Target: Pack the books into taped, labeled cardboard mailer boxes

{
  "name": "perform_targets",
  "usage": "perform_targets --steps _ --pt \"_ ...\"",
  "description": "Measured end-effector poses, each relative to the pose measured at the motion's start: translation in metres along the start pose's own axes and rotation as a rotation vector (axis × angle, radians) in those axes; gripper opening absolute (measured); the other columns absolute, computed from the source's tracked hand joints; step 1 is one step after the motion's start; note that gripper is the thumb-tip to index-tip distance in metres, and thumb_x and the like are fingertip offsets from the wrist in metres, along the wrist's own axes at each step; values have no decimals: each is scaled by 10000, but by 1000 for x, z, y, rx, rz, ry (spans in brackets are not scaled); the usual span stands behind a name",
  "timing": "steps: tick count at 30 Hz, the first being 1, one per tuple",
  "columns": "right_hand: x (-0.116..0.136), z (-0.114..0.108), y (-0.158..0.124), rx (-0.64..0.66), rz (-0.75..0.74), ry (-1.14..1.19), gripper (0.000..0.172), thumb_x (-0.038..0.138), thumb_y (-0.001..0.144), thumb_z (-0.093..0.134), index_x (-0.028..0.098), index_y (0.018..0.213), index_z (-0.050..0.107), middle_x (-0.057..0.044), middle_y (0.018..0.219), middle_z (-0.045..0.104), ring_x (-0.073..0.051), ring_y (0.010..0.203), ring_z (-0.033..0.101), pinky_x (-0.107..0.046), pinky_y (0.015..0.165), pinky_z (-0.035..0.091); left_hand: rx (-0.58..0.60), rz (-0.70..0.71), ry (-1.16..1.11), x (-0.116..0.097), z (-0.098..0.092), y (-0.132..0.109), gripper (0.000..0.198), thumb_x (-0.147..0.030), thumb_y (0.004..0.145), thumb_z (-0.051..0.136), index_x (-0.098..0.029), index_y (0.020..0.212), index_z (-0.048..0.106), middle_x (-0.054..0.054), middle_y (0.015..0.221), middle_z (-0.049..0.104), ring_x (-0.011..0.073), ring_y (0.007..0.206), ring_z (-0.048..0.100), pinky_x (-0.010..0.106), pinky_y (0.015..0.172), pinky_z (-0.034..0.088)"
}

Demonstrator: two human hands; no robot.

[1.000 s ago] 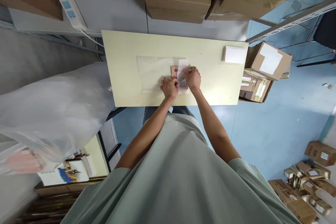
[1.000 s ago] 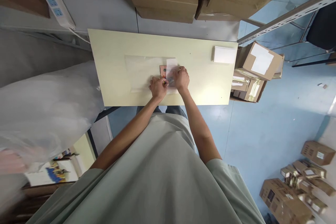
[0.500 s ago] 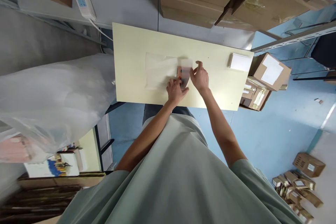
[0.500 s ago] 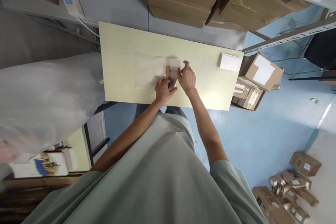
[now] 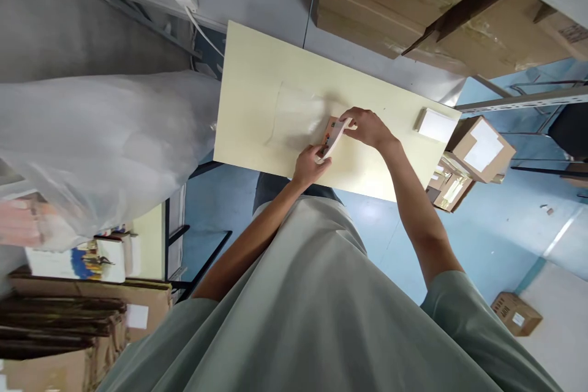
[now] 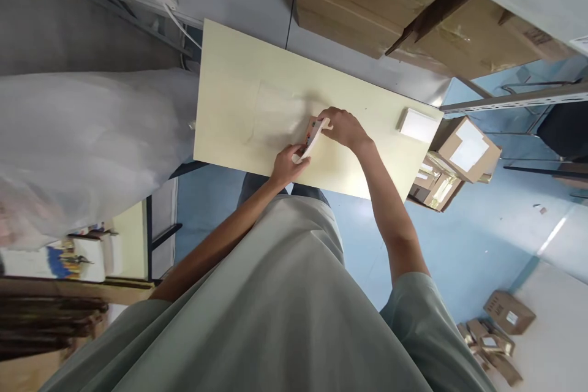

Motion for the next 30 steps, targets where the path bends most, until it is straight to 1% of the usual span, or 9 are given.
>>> perform_targets --steps 4,8,11,16,19,23,25,28,30 --pt "8 0 17 -28 10 146 309 305 933 879 239 1235 853 -83 1242 820 -259 1004 801 -417 986 649 -47 -110 -82 4 -10 -10 266 -222 927 699 -239 1173 798 61 1166 845 254 1120 792 363 1073 612" --pt "12 10 39 -95 42 256 209 361 987 868 213 1135 882 -89 1139 814 -264 1006 777 -454 1016 633 -110 -290 -71 14 -18 -12 195 -299 980 682 -251 1153 758 67 1180 857 286 1135 801 390 1032 636" --pt "13 24 58 -138 64 223 172 330 1044 796 209 1124 888 -91 1124 809 -264 1029 762 -458 1053 609 -190 -390 -46 25 -24 -10 213 -359 981 721 -245 1161 711 104 1198 846 325 1154 801 426 1013 643" --pt "18 56 84 -180 133 85 192 273 1070 696 198 1109 869 -135 1202 800 -291 1098 741 -499 1131 573 -279 -491 18 46 -31 -3 389 -388 992 742 -244 1320 590 140 1183 830 354 1159 813 443 980 637" --pt "19 70 89 -212 230 61 234 284 1085 625 182 1113 833 -171 1285 779 -310 1140 739 -531 1131 579 -268 -471 96 48 -32 2 414 -375 1021 716 -218 1370 557 176 1141 828 392 1158 815 471 1003 618" --pt "20 78 85 -250 291 93 255 257 1088 559 182 1187 782 -185 1362 745 -316 1181 744 -540 1132 591 -174 -428 204 42 -34 0 472 -377 1054 690 -175 1450 533 210 1132 819 421 1209 794 503 1070 588" --pt "22 78 76 -283 290 107 290 236 1073 553 185 1282 748 -197 1452 701 -320 1198 750 -539 1117 607 -166 -359 282 36 -42 -2 510 -370 1045 701 -172 1481 528 249 1299 777 433 1336 734 531 1147 556" --pt "25 78 51 -401 267 118 416 239 1055 555 193 1454 662 -216 1611 591 -342 1330 714 -535 1116 619 -183 -155 378 24 -58 3 528 -297 1030 675 -165 1519 528 295 1613 582 446 1575 538 585 1291 450" --pt "24 82 26 -478 301 137 470 266 1056 566 183 1516 608 -233 1605 593 -351 1395 684 -540 1128 616 -139 -18 375 18 -64 14 519 -227 1022 635 -170 1529 541 283 1695 501 422 1663 433 596 1360 374"
Point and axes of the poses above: each hand's wrist, its own y-axis towards the middle knuckle, its own z-axis out of the palm, x = y × z, the point moved 5 cm from there along y, towards the middle knuckle
